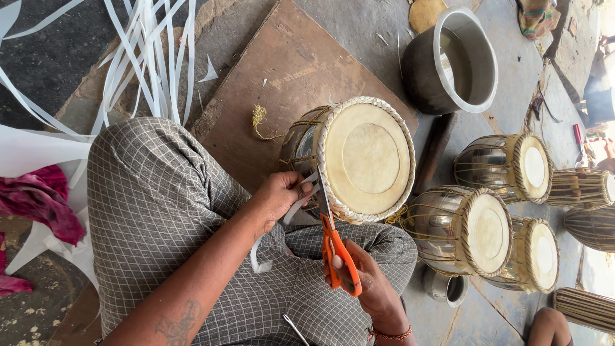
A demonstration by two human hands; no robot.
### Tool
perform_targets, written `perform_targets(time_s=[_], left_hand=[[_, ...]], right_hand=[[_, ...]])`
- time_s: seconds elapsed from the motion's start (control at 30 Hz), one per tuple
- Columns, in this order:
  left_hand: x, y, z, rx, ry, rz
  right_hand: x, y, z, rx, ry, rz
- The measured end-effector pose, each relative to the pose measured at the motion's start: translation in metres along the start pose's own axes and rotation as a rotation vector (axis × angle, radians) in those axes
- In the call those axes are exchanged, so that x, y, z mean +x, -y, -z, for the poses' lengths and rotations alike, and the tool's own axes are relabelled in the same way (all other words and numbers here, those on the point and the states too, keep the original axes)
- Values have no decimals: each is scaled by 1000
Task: The person uses a chisel-like tool to thread a white plastic strip through the rim of a drum. They repeatedly push the tool through the drum's edge and pull the strip through to secure the drumhead. Finally, they use scissors to trim the excess strip.
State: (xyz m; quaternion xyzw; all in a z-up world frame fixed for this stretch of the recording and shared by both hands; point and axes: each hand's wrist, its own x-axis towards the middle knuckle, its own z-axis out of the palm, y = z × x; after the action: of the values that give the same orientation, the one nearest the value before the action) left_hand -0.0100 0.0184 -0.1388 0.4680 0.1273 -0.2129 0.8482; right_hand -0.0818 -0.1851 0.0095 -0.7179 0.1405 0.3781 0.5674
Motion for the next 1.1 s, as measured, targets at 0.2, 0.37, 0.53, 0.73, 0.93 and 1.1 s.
perform_targets(time_s=[0.2,0.37,0.53,0.73,0.93,1.1], left_hand=[[4,5,0,-5,8,-5],[-18,-35,-5,-53,-87,-8],[-24,-125,21,4,-447,-338],[42,-251,222,202,-612,-641],[91,-247,239,744,-767,-468],[85,-166,120,1041,-394,-554]], right_hand=[[10,-8,4,-70,-65,-18],[10,-22,6,-193,-83,19],[-9,-40,21,32,17,104],[-34,-56,36,10,2,271],[-39,-65,22,160,-119,267],[-34,-44,14,92,-352,395]])
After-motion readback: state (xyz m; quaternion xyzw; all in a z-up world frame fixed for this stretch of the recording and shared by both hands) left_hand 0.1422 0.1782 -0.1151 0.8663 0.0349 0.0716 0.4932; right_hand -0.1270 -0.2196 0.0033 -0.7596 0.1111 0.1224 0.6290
